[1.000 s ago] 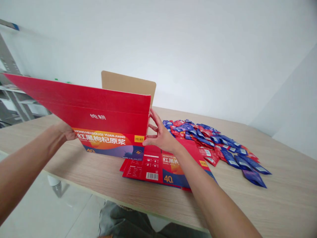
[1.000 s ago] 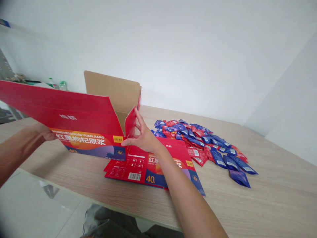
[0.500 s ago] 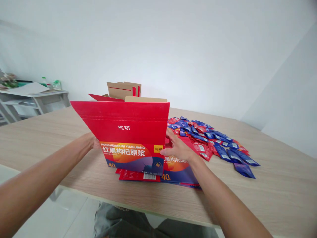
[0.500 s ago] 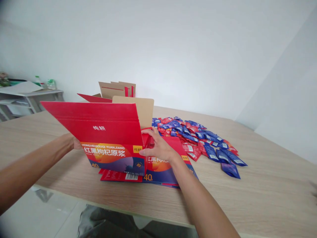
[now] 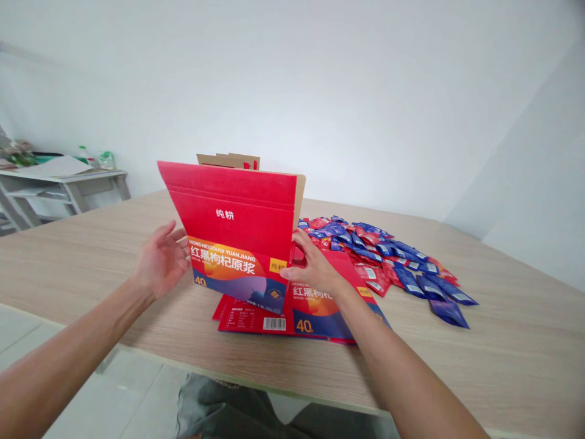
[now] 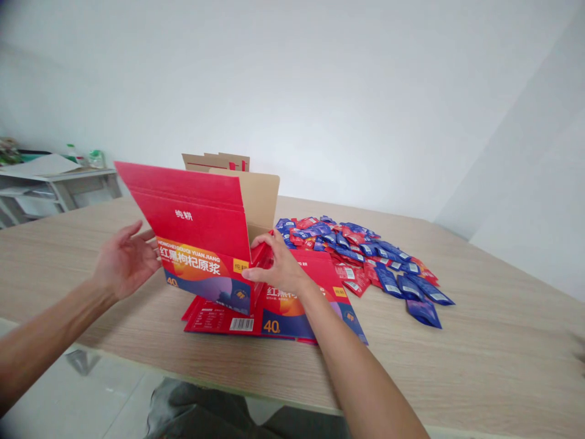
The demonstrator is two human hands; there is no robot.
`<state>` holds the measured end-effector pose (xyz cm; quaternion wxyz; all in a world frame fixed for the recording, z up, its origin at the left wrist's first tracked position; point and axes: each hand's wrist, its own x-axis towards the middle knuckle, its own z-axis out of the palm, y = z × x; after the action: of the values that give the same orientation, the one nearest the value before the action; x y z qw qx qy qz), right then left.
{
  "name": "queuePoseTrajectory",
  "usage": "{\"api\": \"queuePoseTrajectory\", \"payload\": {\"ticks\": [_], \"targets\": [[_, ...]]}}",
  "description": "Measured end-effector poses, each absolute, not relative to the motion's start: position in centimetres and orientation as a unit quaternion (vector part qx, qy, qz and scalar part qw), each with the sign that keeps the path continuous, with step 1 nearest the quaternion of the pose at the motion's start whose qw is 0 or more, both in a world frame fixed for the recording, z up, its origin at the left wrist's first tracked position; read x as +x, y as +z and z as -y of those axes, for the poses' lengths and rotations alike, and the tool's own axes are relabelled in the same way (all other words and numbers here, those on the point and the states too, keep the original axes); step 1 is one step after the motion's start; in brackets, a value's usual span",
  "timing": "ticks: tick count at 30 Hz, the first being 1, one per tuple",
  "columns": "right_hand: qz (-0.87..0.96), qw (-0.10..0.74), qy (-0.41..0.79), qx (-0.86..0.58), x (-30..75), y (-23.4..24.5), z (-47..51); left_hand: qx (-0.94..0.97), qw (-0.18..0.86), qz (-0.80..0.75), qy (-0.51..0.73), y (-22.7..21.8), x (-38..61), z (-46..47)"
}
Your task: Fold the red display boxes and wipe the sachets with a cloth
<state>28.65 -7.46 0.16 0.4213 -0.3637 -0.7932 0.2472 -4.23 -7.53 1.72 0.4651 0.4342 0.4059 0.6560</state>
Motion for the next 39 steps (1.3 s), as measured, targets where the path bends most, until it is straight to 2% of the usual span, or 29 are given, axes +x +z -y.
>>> {"api": "queuePoseTrajectory", "payload": {"ticks": [3,9,14,19,22,28,39], "targets": [[0.790,0.435,0.257,-0.348,25.3,0.5,6.5,0.447,0.438,-0.376,0.683,1.6,-4.9,9.4],[0.798,0.432,0.309,-0.284,17.4,0.8,5.1,0.499,0.196,-0.384,0.751,-0.1,-9.8,8.9],[0.796,0.394,0.348,-0.299,14.0,-0.8,4.8,0.540,0.089,-0.487,0.681,-3.4,-12.2,8.3],[0.785,0.374,0.370,-0.327,13.3,-2.4,4.2,0.580,-0.083,-0.588,0.558,-6.9,-8.6,9.8],[0.794,0.371,0.345,-0.335,14.0,-2.6,4.5,0.587,-0.086,-0.609,0.527,-7.5,-6.4,9.6],[0.825,0.364,0.260,-0.345,20.1,-2.4,7.3,0.556,-0.018,-0.654,0.512,-6.0,-5.8,5.6],[0.734,0.511,0.049,-0.445,36.8,-4.1,13.9,0.522,0.055,-0.693,0.495,-5.0,-5.7,-2.9]]}}
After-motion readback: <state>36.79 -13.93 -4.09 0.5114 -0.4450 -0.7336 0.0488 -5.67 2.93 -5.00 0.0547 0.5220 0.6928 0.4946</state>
